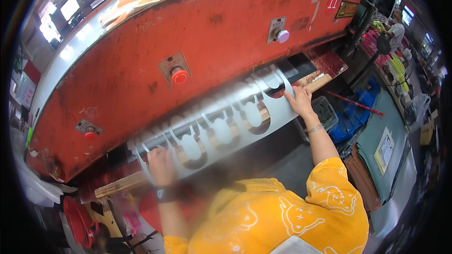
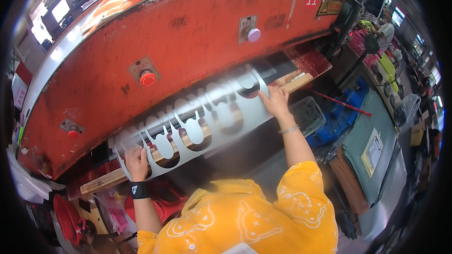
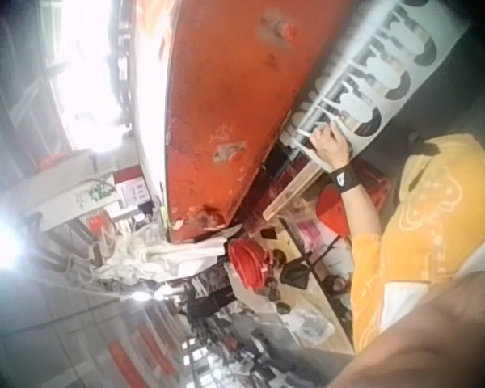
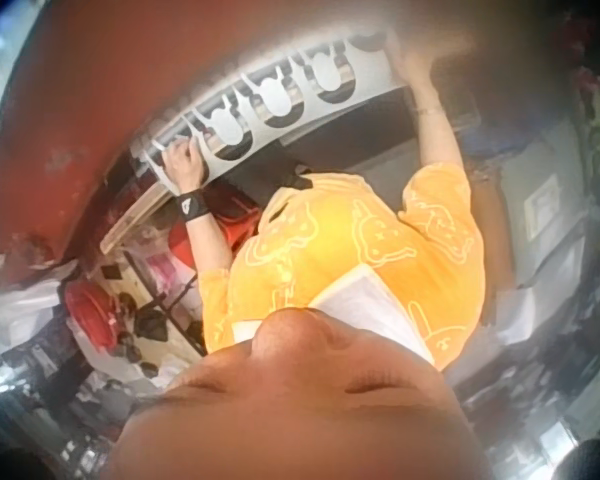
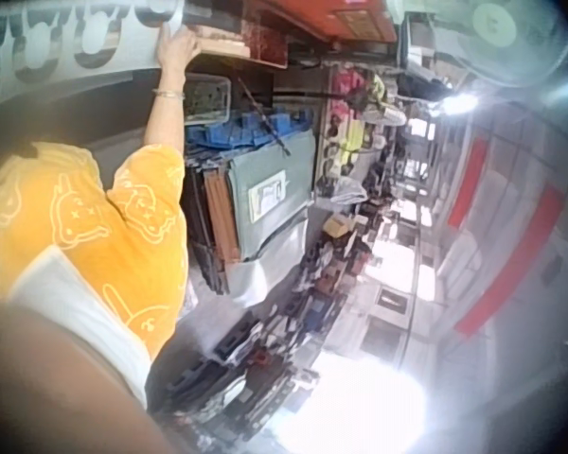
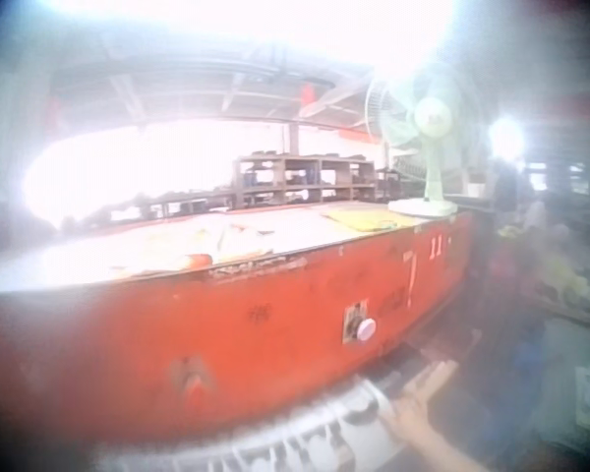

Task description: The person repeatedly feeds a white sheet with cut-out shapes into a red industrial machine, then removes and stacks the finished pieces. The person uses both hands to align the sheet, press a button, and collect the output.

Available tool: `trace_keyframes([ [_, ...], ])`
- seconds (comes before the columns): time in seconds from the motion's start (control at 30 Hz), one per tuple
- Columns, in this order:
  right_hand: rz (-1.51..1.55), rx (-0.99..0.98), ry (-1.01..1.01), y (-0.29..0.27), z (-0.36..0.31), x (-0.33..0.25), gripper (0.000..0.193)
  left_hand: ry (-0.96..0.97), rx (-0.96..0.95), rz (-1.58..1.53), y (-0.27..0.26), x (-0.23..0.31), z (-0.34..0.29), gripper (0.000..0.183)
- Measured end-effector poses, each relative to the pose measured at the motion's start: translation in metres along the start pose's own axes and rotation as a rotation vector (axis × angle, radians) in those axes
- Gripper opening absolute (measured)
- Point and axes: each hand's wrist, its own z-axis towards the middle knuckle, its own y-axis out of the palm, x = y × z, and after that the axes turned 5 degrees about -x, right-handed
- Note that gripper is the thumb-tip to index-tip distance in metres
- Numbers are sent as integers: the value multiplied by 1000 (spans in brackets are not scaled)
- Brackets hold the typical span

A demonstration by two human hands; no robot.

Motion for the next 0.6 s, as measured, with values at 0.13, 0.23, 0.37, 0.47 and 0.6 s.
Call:
trace_keyframes([
  [0.13, -14, -8, 23, -10, -14, 2, 41, -24, -32, 18, 5, 7, -13, 20],
  [0.23, -28, -132, 31, -24, -19, 2, 43, -64, -62, 16, 10, 8, -26, 20],
  [0.37, 57, -304, 284, -54, -17, 5, 52, 78, -86, 48, 13, 14, -63, 15],
  [0.47, 94, 45, 131, -52, -15, -18, 55, 6, -87, -10, 12, 20, -93, 15],
  [0.6, 188, -16, -182, -25, -26, -86, 68, 37, -180, -73, -5, 33, -132, 17],
])
